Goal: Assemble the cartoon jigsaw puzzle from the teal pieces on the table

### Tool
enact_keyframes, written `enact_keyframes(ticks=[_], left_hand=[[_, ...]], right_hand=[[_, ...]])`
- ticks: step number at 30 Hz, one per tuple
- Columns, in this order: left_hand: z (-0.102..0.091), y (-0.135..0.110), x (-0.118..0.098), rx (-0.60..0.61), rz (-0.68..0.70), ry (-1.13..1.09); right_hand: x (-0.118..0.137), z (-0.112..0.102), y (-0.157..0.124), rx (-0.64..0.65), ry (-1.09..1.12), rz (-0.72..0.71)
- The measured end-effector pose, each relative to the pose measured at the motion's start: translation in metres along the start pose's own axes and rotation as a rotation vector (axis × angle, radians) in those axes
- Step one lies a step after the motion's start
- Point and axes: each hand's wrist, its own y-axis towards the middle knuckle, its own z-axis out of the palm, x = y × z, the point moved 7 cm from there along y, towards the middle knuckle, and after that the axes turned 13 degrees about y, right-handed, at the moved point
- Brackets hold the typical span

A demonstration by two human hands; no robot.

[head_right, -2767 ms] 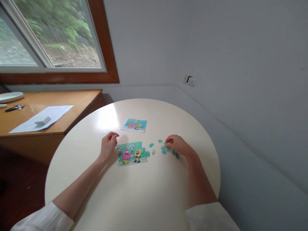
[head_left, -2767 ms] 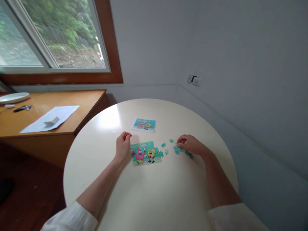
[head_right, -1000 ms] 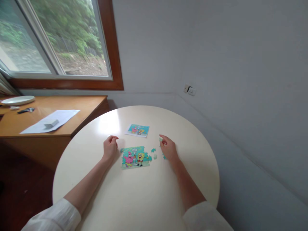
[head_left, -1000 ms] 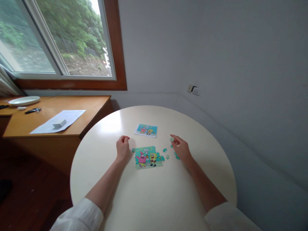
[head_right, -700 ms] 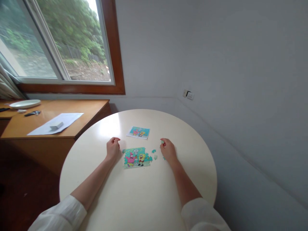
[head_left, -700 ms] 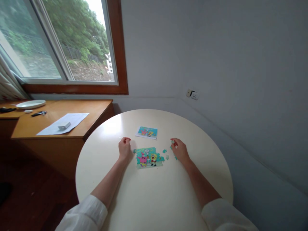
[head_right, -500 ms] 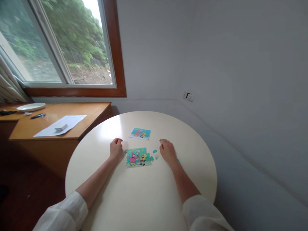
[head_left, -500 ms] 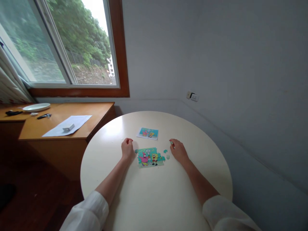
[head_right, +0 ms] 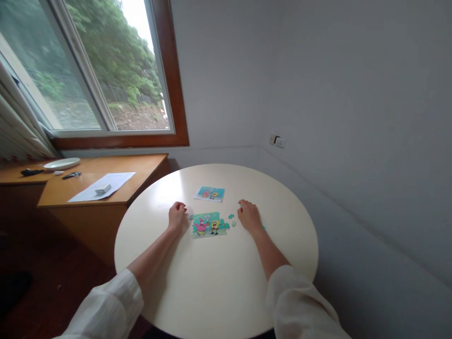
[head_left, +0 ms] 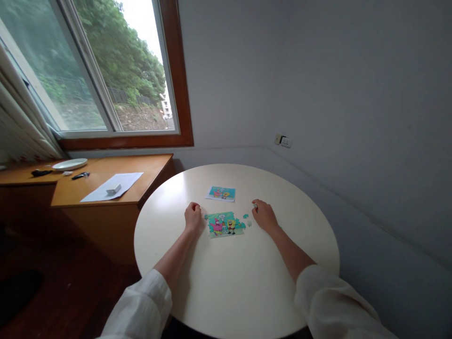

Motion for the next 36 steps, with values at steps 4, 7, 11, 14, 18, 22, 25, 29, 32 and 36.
enact_keyframes(ticks=[4,7,11,14,18,22,25,29,32,36], left_hand=[[-0.008,-0.014,-0.006,0.057,0.060,0.066],[-0.011,-0.028,-0.009,0.127,0.135,0.173],[-0.007,-0.047,-0.016,0.232,0.321,0.311],[-0.002,-0.055,-0.018,0.263,0.387,0.443],[0.004,-0.060,-0.021,0.282,0.443,0.570],[0.007,-0.063,-0.026,0.309,0.498,0.646],[0.006,-0.065,-0.029,0.315,0.519,0.696],[0.005,-0.066,-0.031,0.309,0.520,0.696],[0.004,-0.065,-0.031,0.305,0.502,0.660],[0.002,-0.060,-0.025,0.280,0.440,0.607]], right_hand=[[0.000,-0.001,0.001,-0.006,-0.023,0.011],[0.000,-0.001,0.002,-0.009,-0.023,0.016],[0.000,-0.003,0.002,-0.017,-0.010,0.020],[0.001,-0.004,0.002,-0.020,-0.007,0.022],[0.002,-0.005,0.002,-0.023,-0.012,0.022],[0.001,-0.005,0.003,-0.026,-0.013,0.032],[0.000,-0.003,0.003,-0.029,-0.009,0.031],[0.000,-0.003,0.004,-0.029,0.000,0.023],[0.002,-0.004,0.004,-0.033,0.007,0.021],[0.003,-0.004,0.004,-0.033,0.021,0.026]])
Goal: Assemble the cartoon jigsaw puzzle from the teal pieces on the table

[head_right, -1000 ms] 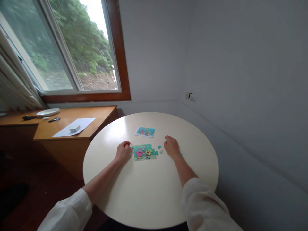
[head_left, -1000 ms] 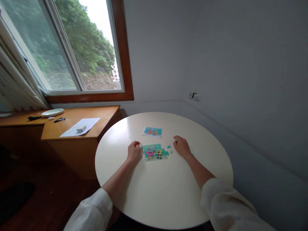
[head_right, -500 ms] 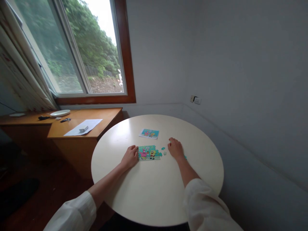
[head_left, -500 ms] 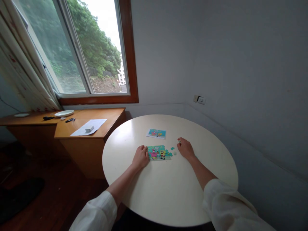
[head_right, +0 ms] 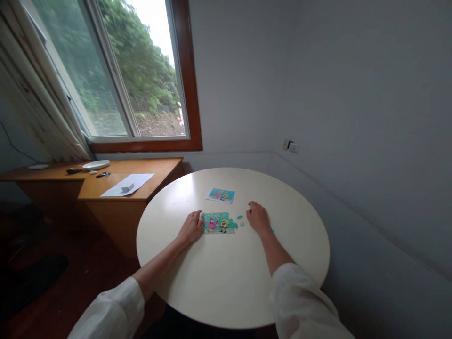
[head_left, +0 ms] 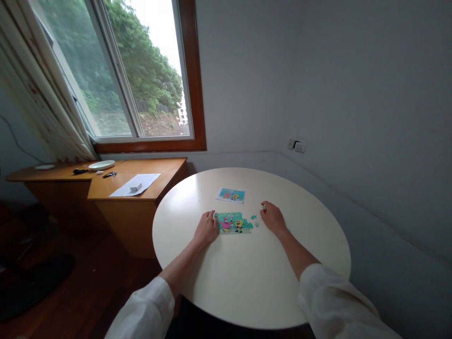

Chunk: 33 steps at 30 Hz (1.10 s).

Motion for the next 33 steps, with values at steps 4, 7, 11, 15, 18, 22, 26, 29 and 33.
enact_keyframes(ticks=[4,7,11,15,18,22,26,29,33], left_hand=[[0.0031,0.0019,0.0048,0.009,-0.024,-0.010],[0.0032,0.0020,0.0052,0.013,-0.018,0.001],[0.0003,0.0011,0.0041,0.000,-0.005,0.008],[-0.0007,0.0015,0.0055,-0.003,-0.010,0.012],[0.0004,0.0025,0.0074,0.000,-0.010,0.023],[0.0003,0.0031,0.0088,-0.015,-0.001,0.029],[-0.0008,0.0034,0.0102,-0.024,-0.013,0.039],[-0.0020,0.0034,0.0105,-0.028,-0.019,0.045],[-0.0035,0.0033,0.0098,-0.035,-0.015,0.046]], right_hand=[[0.0009,-0.0003,-0.0005,-0.004,0.029,-0.006],[0.0010,-0.0005,-0.0010,-0.009,0.052,-0.002],[0.0011,-0.0001,-0.0009,-0.007,0.063,0.010],[0.0030,-0.0001,-0.0006,0.005,0.058,0.013],[0.0048,-0.0002,-0.0006,0.009,0.055,0.007],[0.0049,0.0016,-0.0001,0.009,0.052,0.009],[0.0038,0.0047,0.0008,0.033,0.050,0.021],[0.0038,0.0047,0.0008,0.045,0.043,0.029],[0.0058,0.0020,-0.0001,0.036,0.025,0.018]])
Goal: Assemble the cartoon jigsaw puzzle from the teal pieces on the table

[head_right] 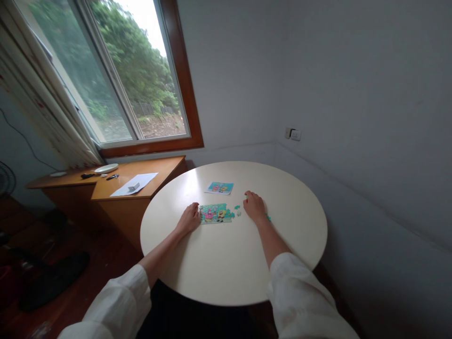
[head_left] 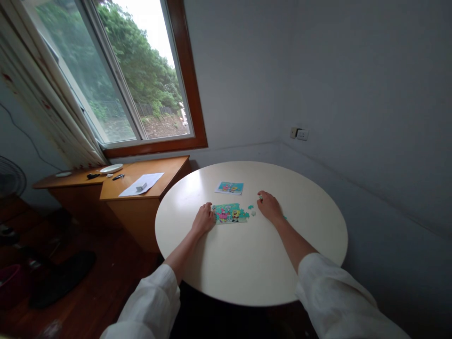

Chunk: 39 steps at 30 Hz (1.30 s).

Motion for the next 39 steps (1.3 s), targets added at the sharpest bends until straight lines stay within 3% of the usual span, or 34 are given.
enact_keyframes(ticks=[31,39], left_hand=[[0.007,-0.001,-0.003,0.010,0.041,-0.078],[0.013,-0.004,-0.004,0.054,0.065,-0.067]], right_hand=[[-0.005,-0.004,0.000,-0.069,0.094,-0.020],[-0.020,-0.007,0.000,-0.119,0.294,0.125]])
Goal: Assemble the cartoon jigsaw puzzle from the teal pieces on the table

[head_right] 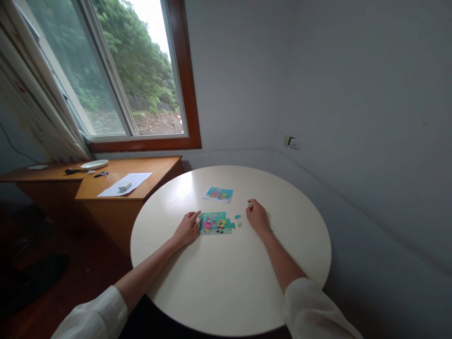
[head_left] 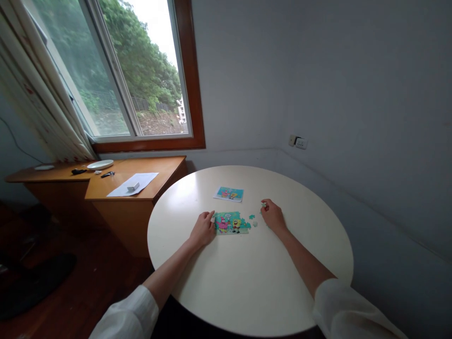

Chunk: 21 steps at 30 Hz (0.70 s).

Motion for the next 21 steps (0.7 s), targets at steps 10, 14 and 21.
enact_keyframes(ticks=[10,14,21], left_hand=[[-0.004,-0.005,-0.010,-0.017,0.079,0.100],[-0.005,-0.005,-0.012,-0.022,0.078,0.103],[-0.007,0.001,0.000,-0.066,-0.044,-0.023]], right_hand=[[-0.012,-0.005,0.002,-0.078,0.192,0.077],[-0.012,-0.004,0.003,-0.075,0.179,0.052],[-0.010,-0.003,0.003,-0.053,0.140,0.057]])
